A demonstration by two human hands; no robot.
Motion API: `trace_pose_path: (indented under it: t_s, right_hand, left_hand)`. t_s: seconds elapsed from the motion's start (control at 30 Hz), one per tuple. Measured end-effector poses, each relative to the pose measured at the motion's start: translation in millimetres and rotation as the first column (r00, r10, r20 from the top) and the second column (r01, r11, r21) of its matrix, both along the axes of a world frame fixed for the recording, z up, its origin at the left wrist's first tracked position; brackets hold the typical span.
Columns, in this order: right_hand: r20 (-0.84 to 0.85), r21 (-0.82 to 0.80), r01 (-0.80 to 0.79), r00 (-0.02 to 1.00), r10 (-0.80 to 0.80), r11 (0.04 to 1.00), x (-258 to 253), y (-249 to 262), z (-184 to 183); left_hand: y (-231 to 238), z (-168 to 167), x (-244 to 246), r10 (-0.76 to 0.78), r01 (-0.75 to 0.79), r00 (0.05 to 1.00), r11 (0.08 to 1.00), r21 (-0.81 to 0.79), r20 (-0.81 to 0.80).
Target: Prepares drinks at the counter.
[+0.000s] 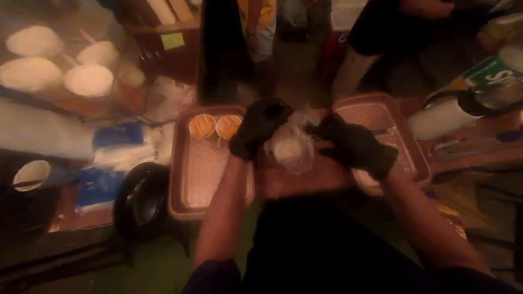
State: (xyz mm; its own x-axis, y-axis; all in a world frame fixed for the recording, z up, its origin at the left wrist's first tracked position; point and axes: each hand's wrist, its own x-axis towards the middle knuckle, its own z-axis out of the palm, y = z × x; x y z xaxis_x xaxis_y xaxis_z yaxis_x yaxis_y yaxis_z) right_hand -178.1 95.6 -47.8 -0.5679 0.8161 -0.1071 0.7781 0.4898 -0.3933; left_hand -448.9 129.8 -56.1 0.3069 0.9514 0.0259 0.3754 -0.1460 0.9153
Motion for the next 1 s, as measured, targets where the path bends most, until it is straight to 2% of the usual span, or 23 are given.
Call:
trace_pose_path:
  t_s: [0.07, 0.1, 0.17, 0.23, 0.27, 0.33, 0.4, 0.5, 0.53, 0.67, 1.0]
  right_hand:
    - [-0.035, 0.105, 0.025, 0.999, -0.021, 0.994, -6.8, 3.2, -15.9]
    - [-0.063, 0.125, 0.03, 0.998, -0.022, 0.992, -7.0, 5.6, -18.0]
    - [-0.163, 0.099, 0.033, 0.986, -0.016, 0.994, -2.5, 8.6, -12.2]
    - [-0.264, 0.078, 0.024, 0.964, -0.002, 0.997, 5.0, 7.2, -7.9]
    - [-0.291, 0.06, 0.021, 0.957, -0.003, 0.998, 8.0, 5.6, -7.1]
    - [-0.369, -0.009, 0.018, 0.929, -0.02, 1.0, 9.9, 5.3, -7.8]
    - [-0.456, -0.078, 0.04, 0.887, -0.072, 0.996, 7.3, 4.6, -8.6]
    - [-0.58, -0.114, 0.03, 0.809, -0.091, 0.993, 6.1, 6.2, -14.9]
    - [-0.606, -0.106, 0.03, 0.791, -0.089, 0.994, 5.7, 6.9, -16.0]
    - [-0.659, -0.076, 0.032, 0.748, -0.074, 0.997, 1.2, 2.4, -16.3]
    - [-0.687, -0.014, 0.03, 0.726, -0.032, 0.999, -0.2, -8.8, -4.6]
  left_hand:
    - [-0.1, 6.5, 6.1, -0.013, 0.014, 0.998, 1.0, -0.013, 0.056]
    - [-1.2, 9.1, 9.2, 0.036, -0.036, 0.999, 0.999, 0.002, -0.012]
    - [-2.2, 13.8, 9.8, 0.126, -0.123, 0.956, 0.992, 0.027, -0.265]
    - [-3.3, 14.4, 6.1, 0.057, -0.092, 0.875, 0.995, -0.05, -0.48]
    - [-3.6, 9.8, 5.5, 0.009, -0.048, 0.848, 0.997, -0.06, -0.53]
    - [-1.8, -1.7, 6.9, -0.06, 0.053, 0.873, 0.998, -0.027, -0.485]
    - [-0.5, -0.8, 11.3, -0.064, 0.06, 0.922, 0.998, -0.023, -0.383]
    - [-1.2, -3.2, 19.2, -0.06, 0.055, 0.994, 0.997, -0.054, -0.088]
    - [-1.8, -2.0, 21.5, -0.058, 0.055, 0.997, 0.996, -0.068, -0.043]
    - [-3.9, 6.1, 25.8, -0.033, 0.028, 0.998, 0.996, -0.088, -0.054]
    - [-17.9, 16.9, 29.7, -0.033, 0.03, 0.999, 0.992, -0.123, -0.024]
